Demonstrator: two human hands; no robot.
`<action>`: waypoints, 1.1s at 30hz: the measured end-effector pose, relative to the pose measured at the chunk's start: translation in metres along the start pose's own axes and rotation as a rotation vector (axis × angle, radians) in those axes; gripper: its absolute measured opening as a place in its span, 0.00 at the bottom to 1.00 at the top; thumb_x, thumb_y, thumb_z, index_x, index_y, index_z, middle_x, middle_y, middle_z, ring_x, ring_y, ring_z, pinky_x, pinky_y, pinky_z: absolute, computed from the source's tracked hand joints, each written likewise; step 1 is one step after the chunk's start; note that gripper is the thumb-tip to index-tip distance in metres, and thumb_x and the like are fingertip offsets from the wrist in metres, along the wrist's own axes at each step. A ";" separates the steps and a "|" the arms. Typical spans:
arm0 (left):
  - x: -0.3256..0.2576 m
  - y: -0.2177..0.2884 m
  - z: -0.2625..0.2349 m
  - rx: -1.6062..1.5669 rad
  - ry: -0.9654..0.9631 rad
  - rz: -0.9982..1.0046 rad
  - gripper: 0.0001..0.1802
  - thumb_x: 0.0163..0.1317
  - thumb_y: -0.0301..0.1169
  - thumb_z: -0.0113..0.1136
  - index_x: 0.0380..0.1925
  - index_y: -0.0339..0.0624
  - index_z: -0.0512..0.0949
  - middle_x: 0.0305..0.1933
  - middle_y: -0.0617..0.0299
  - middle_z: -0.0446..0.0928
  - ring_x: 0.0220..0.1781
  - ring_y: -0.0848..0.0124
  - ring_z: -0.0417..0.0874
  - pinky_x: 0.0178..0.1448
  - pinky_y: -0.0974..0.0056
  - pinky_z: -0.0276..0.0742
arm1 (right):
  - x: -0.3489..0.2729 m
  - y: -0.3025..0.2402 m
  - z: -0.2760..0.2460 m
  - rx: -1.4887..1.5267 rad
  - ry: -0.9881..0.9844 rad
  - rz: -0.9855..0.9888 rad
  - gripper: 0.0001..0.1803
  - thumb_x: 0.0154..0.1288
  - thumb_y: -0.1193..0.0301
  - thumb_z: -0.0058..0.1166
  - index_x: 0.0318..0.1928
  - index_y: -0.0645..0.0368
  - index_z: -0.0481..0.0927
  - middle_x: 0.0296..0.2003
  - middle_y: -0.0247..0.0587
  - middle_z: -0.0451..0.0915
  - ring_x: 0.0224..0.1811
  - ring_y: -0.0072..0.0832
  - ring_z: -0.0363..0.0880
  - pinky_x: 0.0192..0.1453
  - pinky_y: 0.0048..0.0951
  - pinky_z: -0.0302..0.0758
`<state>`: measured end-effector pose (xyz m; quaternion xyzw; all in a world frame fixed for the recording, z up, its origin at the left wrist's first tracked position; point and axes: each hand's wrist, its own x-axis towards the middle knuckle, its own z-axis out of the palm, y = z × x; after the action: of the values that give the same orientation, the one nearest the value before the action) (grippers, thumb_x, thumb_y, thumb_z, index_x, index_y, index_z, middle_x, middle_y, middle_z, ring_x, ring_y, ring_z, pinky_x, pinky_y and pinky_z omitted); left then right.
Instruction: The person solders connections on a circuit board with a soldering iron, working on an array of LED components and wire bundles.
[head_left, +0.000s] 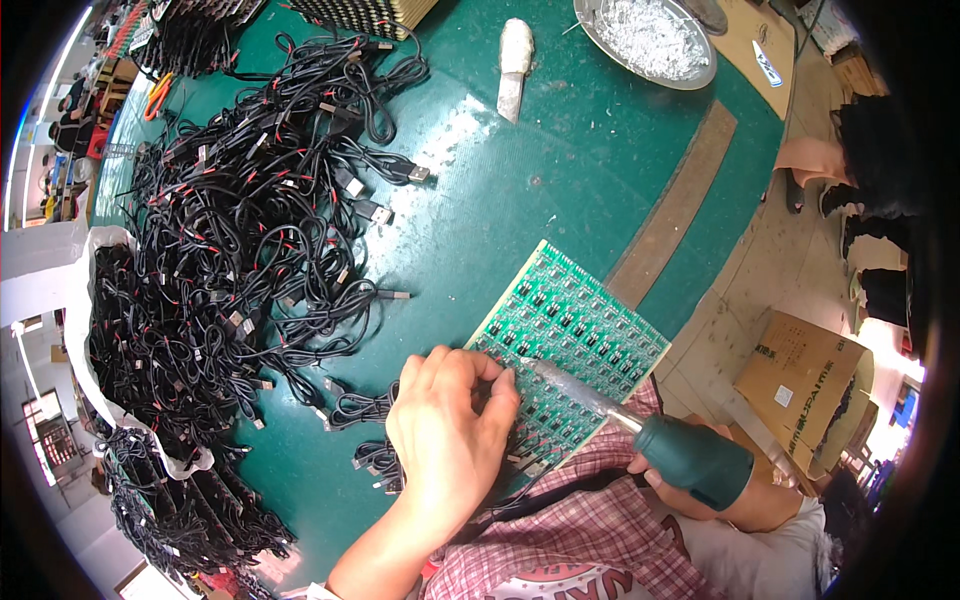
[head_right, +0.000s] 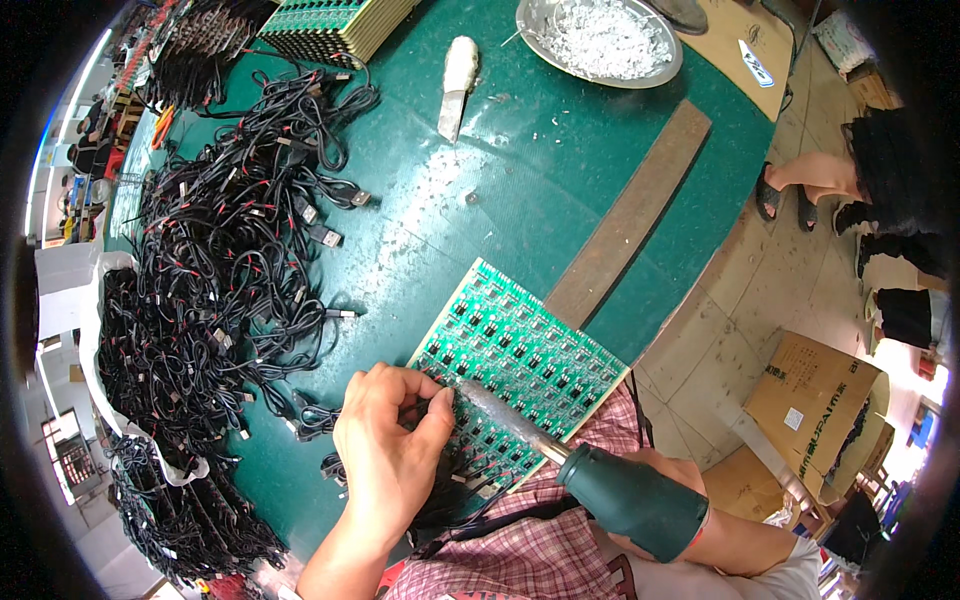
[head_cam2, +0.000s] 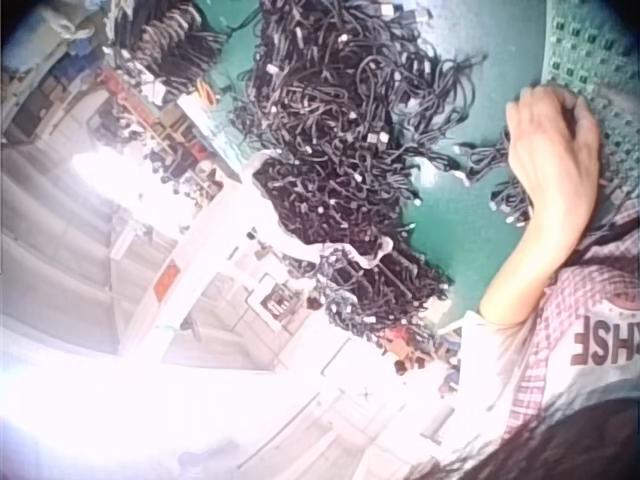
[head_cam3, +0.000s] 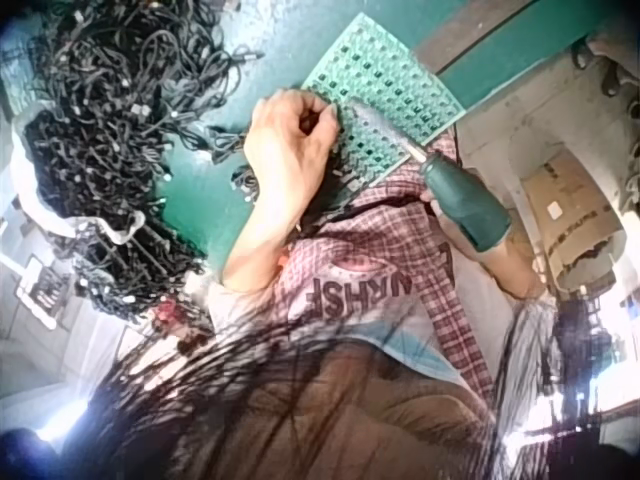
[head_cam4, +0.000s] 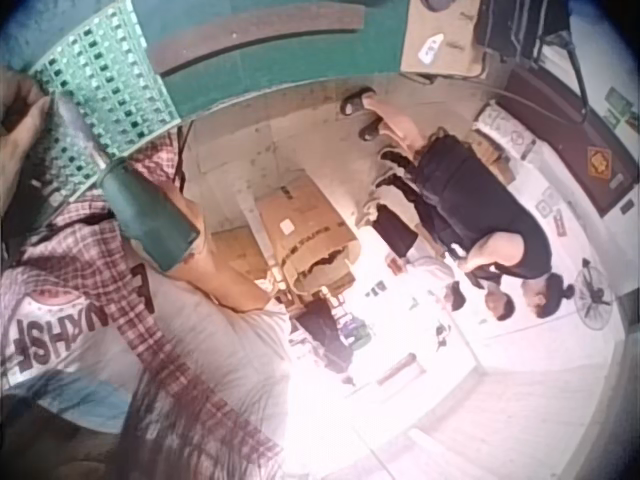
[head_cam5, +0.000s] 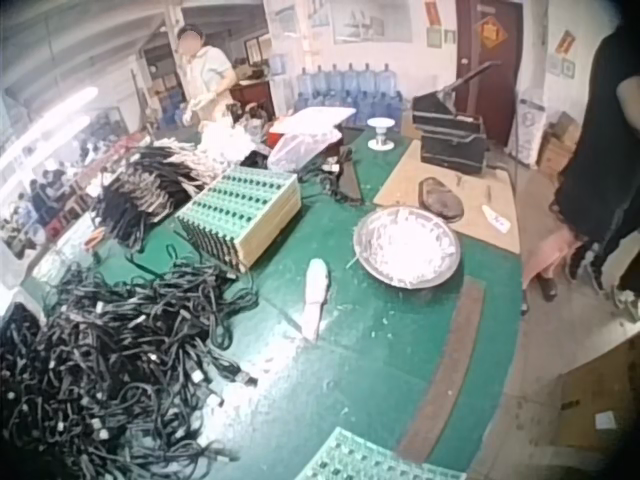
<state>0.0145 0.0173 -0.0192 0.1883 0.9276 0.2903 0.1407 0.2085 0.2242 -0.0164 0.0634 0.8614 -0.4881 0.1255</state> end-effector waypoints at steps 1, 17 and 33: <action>-0.001 0.000 0.000 0.005 0.001 0.006 0.08 0.54 0.25 0.72 0.26 0.40 0.79 0.26 0.61 0.75 0.30 0.63 0.74 0.36 0.59 0.71 | 0.003 -0.002 0.000 0.110 -0.001 0.035 0.06 0.62 0.76 0.61 0.40 0.55 0.85 0.36 0.37 0.88 0.40 0.33 0.87 0.47 0.37 0.81; -0.051 0.003 -0.025 0.400 0.002 0.051 0.32 0.55 0.35 0.75 0.56 0.32 0.72 0.42 0.50 0.77 0.42 0.50 0.80 0.44 0.52 0.80 | 0.055 -0.001 0.018 0.845 0.011 0.094 0.25 0.71 0.77 0.53 0.67 0.64 0.68 0.63 0.45 0.72 0.67 0.37 0.75 0.75 0.46 0.68; -0.036 -0.033 -0.082 0.334 0.121 0.286 0.19 0.55 0.18 0.58 0.48 0.38 0.83 0.54 0.52 0.82 0.56 0.53 0.79 0.63 0.50 0.71 | 0.055 -0.005 0.025 0.989 0.153 0.111 0.23 0.70 0.80 0.54 0.64 0.64 0.71 0.61 0.47 0.75 0.65 0.37 0.77 0.73 0.45 0.72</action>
<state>0.0071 -0.0629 0.0318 0.3210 0.9333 0.1605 0.0089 0.1578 0.1996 -0.0397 0.1967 0.5292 -0.8243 0.0429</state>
